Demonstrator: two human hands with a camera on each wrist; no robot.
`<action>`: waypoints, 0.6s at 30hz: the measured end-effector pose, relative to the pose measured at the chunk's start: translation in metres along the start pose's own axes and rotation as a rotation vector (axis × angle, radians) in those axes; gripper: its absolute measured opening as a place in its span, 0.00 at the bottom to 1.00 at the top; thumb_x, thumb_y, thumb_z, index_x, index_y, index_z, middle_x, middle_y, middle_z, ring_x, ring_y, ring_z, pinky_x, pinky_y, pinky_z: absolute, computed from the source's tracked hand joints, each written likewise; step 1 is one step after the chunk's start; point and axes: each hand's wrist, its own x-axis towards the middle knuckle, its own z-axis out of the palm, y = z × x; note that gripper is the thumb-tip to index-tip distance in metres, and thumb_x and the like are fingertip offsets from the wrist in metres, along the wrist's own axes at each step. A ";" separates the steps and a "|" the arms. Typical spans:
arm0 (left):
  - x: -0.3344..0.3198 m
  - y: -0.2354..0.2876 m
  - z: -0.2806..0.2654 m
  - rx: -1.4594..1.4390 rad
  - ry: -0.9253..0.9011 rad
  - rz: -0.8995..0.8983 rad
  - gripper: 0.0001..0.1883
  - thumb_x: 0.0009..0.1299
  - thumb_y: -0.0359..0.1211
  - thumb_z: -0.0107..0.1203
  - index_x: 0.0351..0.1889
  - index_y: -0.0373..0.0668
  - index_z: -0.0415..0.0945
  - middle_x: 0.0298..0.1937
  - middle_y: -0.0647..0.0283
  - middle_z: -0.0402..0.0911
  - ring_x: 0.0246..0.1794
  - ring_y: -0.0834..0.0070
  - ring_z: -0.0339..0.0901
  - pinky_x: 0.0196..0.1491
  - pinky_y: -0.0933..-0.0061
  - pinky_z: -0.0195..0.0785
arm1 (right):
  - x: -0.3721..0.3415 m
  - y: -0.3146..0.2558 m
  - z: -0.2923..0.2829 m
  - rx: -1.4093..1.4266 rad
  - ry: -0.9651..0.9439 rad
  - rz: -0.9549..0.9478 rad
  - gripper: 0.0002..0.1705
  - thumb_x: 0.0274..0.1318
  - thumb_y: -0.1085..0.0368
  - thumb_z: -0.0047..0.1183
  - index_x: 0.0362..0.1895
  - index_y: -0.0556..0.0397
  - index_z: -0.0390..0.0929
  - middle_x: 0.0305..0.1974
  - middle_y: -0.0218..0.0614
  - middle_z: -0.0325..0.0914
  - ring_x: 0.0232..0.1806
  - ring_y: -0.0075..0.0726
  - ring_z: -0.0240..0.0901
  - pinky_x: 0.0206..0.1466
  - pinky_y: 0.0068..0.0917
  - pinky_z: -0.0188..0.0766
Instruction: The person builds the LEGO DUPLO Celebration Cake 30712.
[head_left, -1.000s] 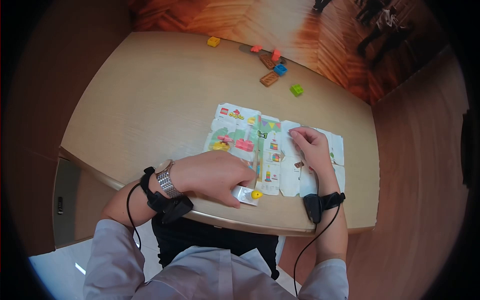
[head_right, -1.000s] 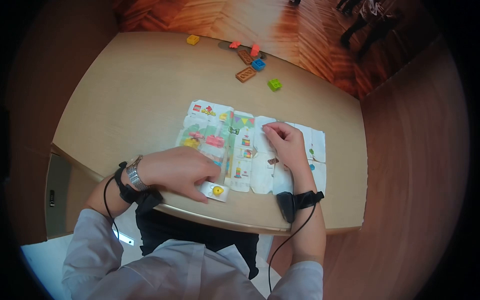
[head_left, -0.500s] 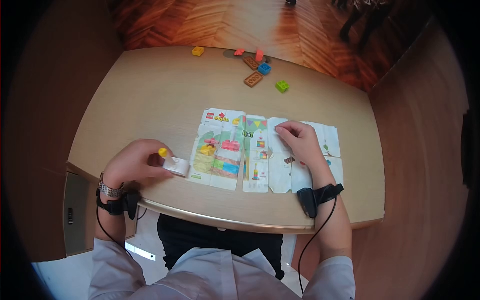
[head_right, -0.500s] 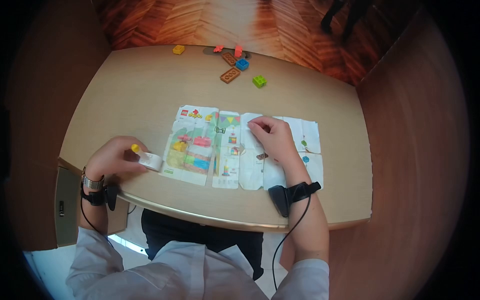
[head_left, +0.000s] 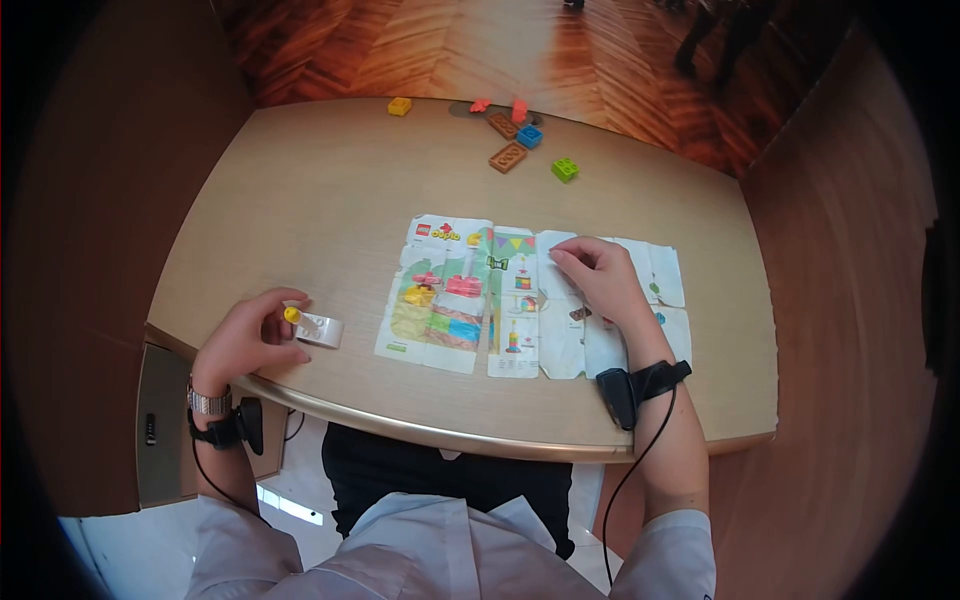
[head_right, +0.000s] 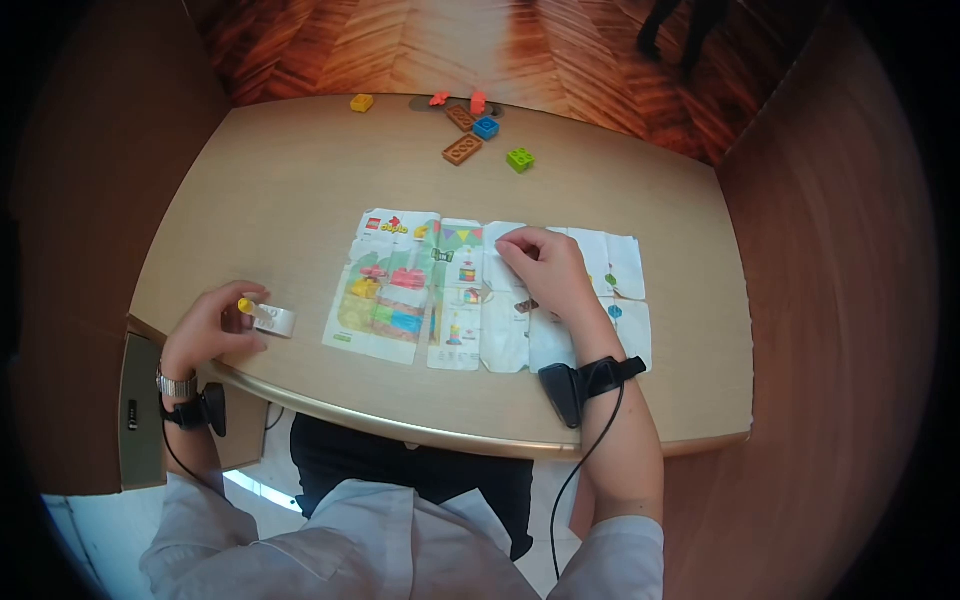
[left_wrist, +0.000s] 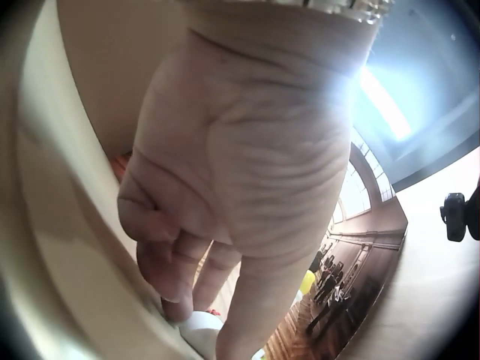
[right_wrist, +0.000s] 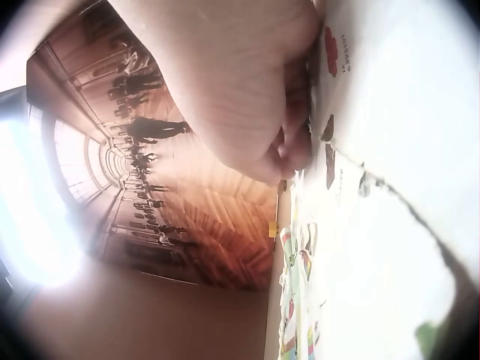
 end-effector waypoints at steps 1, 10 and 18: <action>-0.007 -0.001 0.001 -0.012 0.042 -0.069 0.27 0.56 0.32 0.83 0.53 0.41 0.85 0.34 0.69 0.80 0.32 0.79 0.73 0.38 0.74 0.70 | 0.001 0.002 0.000 0.025 -0.009 -0.002 0.16 0.72 0.59 0.66 0.52 0.59 0.91 0.35 0.32 0.86 0.33 0.21 0.77 0.32 0.25 0.78; -0.059 0.028 0.023 0.141 -0.012 -0.078 0.20 0.58 0.41 0.84 0.38 0.42 0.85 0.25 0.65 0.80 0.26 0.74 0.77 0.31 0.69 0.69 | -0.002 -0.006 -0.001 0.051 -0.032 0.036 0.16 0.72 0.59 0.65 0.52 0.58 0.91 0.36 0.35 0.86 0.31 0.25 0.82 0.23 0.27 0.84; 0.018 0.112 0.086 0.275 -0.337 0.388 0.32 0.69 0.52 0.74 0.64 0.44 0.83 0.46 0.58 0.91 0.43 0.58 0.89 0.46 0.60 0.80 | 0.004 0.007 -0.002 0.016 0.015 -0.032 0.15 0.72 0.59 0.65 0.50 0.60 0.91 0.32 0.34 0.87 0.30 0.24 0.79 0.34 0.26 0.78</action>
